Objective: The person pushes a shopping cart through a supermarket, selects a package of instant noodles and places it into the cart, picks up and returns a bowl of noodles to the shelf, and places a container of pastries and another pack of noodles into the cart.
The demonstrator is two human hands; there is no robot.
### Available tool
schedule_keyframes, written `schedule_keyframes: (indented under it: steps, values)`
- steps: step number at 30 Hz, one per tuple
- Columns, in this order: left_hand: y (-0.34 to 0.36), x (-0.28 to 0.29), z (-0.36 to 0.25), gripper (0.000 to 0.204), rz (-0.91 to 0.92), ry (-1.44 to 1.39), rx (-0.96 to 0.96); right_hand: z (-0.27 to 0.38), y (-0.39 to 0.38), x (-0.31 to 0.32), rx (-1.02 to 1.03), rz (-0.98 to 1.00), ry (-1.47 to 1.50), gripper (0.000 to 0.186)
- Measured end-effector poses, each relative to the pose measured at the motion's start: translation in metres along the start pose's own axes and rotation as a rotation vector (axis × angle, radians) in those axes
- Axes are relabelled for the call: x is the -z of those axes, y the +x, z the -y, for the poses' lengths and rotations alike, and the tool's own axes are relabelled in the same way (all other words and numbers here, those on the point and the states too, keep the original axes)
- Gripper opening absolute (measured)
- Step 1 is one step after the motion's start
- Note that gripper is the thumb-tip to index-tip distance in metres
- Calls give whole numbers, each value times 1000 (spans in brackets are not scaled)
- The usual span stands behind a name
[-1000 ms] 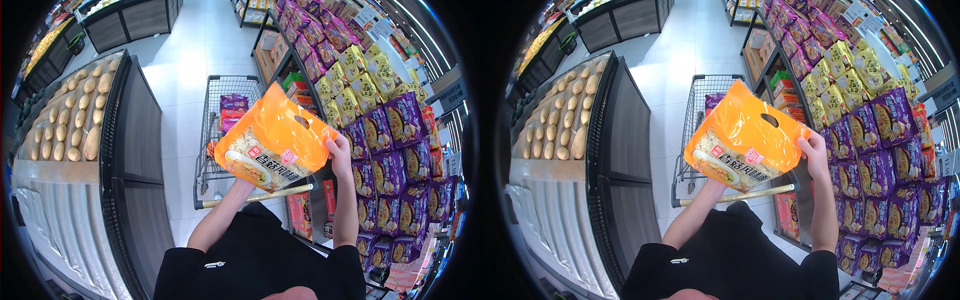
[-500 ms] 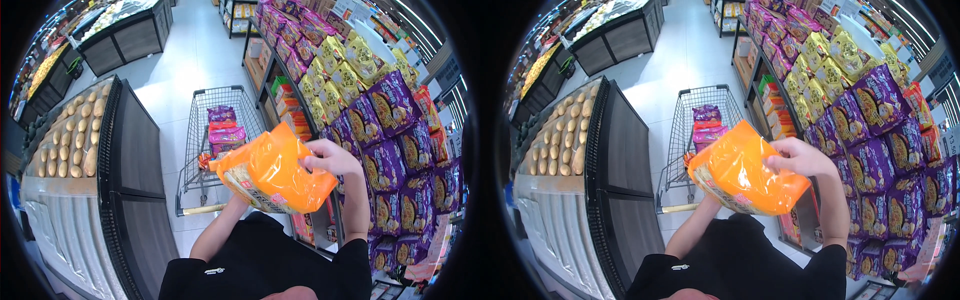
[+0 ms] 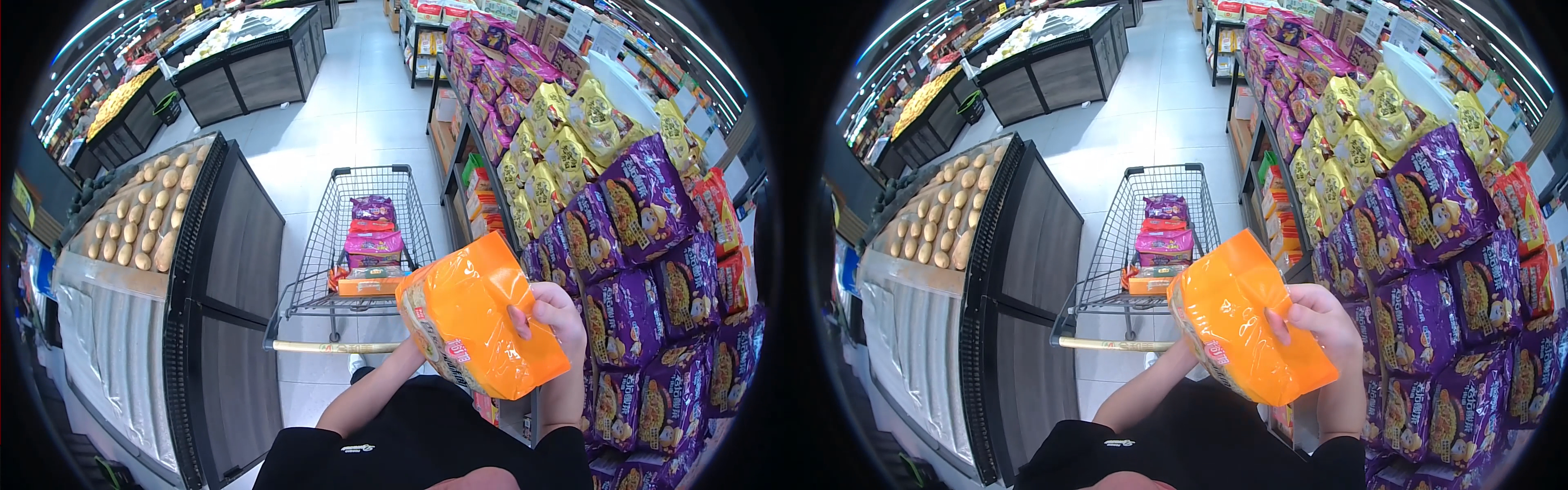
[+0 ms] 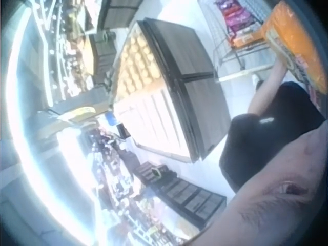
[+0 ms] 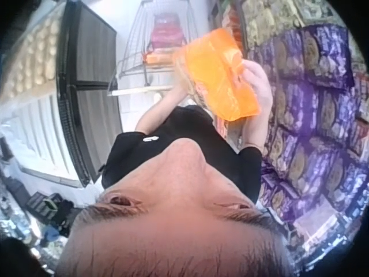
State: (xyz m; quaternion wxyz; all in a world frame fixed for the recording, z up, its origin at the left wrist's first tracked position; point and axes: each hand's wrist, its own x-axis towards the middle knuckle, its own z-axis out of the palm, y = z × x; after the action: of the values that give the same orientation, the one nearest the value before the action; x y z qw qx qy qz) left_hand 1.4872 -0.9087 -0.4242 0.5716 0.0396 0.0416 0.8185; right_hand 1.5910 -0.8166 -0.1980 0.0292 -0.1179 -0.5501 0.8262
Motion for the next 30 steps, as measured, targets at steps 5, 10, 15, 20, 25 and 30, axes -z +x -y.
schedule_keyframes:
  steps: [5,10,15,20,25,30]
  values:
    - [9,-3,8,67,-13,92,-3,5,-5,29,-28,113,18,33]
    - [-16,7,-9,65,-131,-84,49,9,3,37,-24,28,-47,34]
    - [-29,-9,-31,59,-262,186,89,5,31,41,-15,-12,-145,34]
    - [-25,18,-66,49,-239,341,72,-9,84,35,-45,53,-181,34]
    - [-21,50,-119,43,-393,342,18,-29,148,12,-61,21,-249,30]
    - [-22,104,-176,50,-587,347,-14,-68,221,-10,-113,27,-184,27]
